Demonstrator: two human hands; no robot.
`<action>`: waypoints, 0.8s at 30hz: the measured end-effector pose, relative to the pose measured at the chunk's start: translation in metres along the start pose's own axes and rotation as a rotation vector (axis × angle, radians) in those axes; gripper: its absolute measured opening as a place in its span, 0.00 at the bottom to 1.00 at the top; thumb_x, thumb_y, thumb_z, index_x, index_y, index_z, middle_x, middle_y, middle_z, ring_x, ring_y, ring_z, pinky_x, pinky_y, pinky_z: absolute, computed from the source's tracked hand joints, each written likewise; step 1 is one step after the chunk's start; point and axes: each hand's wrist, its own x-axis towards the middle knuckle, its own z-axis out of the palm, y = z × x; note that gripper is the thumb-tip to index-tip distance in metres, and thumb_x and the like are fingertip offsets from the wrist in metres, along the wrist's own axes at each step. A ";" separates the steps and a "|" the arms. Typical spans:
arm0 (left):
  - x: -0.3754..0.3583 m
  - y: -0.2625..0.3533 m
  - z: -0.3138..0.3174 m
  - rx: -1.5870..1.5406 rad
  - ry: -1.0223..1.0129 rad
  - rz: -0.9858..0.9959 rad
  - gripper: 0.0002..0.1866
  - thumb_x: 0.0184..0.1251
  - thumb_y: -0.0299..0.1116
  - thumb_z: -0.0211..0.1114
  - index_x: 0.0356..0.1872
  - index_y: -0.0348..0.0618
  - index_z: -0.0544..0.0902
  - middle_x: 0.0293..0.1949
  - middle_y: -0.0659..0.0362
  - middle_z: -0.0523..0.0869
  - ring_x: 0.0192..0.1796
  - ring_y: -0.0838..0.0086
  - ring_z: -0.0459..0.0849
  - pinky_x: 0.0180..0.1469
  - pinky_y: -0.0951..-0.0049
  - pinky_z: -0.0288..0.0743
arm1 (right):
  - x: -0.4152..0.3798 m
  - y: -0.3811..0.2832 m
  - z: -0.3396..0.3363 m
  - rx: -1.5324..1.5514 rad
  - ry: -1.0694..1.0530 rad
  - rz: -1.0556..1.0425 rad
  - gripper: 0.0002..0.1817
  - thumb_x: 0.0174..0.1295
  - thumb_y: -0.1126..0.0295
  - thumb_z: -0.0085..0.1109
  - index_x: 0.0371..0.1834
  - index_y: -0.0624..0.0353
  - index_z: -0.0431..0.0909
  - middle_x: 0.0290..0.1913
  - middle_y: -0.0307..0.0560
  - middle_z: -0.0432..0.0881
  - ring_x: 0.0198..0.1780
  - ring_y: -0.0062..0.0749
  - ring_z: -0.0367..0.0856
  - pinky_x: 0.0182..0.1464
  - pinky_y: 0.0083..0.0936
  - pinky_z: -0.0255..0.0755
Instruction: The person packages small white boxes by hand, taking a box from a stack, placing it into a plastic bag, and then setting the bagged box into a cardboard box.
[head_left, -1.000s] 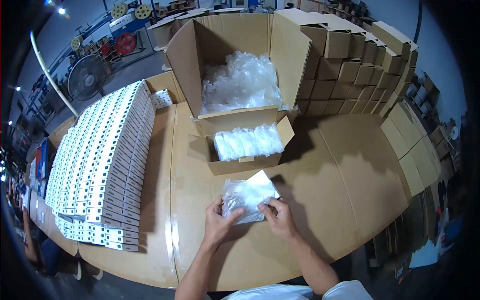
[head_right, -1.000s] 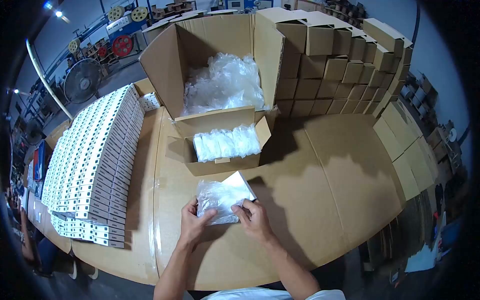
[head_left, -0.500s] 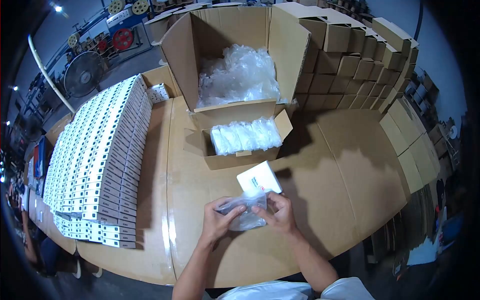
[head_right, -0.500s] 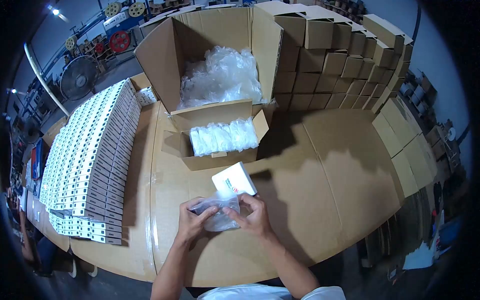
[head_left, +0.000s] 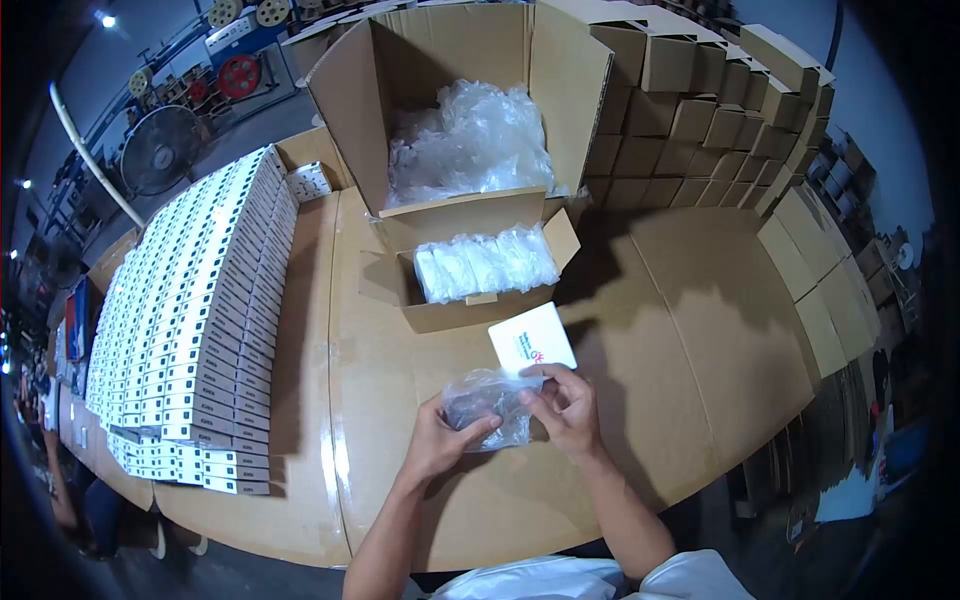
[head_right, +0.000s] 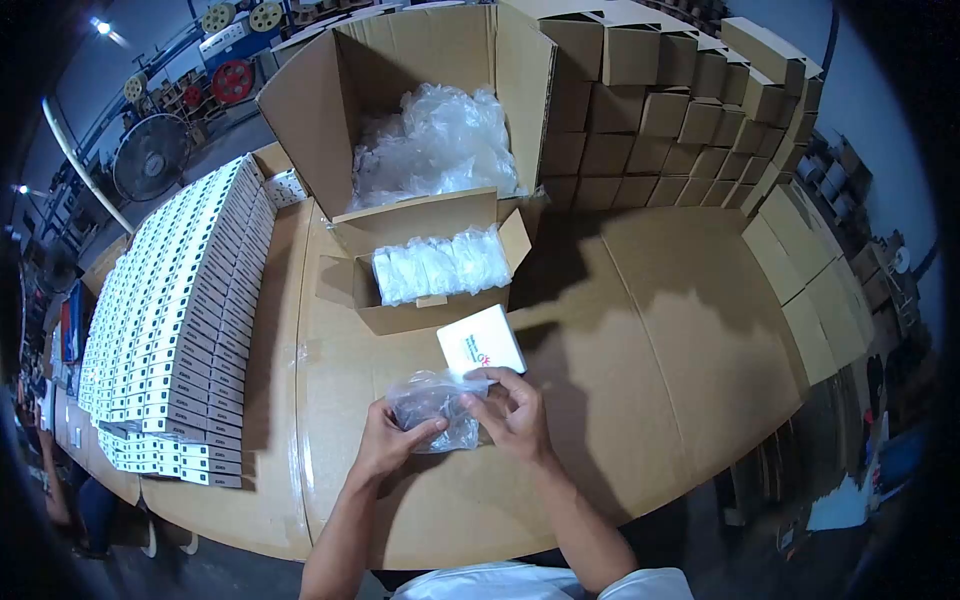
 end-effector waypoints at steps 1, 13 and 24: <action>0.000 -0.001 0.001 -0.007 0.002 0.000 0.24 0.56 0.27 0.79 0.54 0.35 0.82 0.43 0.60 0.88 0.44 0.79 0.84 0.49 0.75 0.79 | 0.002 -0.003 -0.002 -0.010 0.048 -0.023 0.11 0.67 0.78 0.62 0.51 0.66 0.81 0.51 0.44 0.82 0.51 0.22 0.80 0.53 0.21 0.75; 0.000 -0.004 0.004 0.083 -0.086 -0.046 0.21 0.47 0.26 0.84 0.42 0.38 0.83 0.37 0.63 0.87 0.39 0.81 0.83 0.44 0.77 0.78 | 0.004 -0.016 -0.015 0.127 0.202 -0.189 0.42 0.58 0.78 0.72 0.67 0.57 0.50 0.53 0.54 0.78 0.54 0.32 0.81 0.54 0.27 0.79; 0.001 -0.004 0.005 0.017 -0.077 0.004 0.22 0.50 0.26 0.82 0.44 0.37 0.81 0.39 0.62 0.86 0.41 0.82 0.82 0.45 0.77 0.78 | 0.005 -0.012 -0.018 0.046 0.097 -0.299 0.24 0.65 0.75 0.66 0.59 0.61 0.63 0.48 0.44 0.74 0.50 0.25 0.75 0.54 0.24 0.71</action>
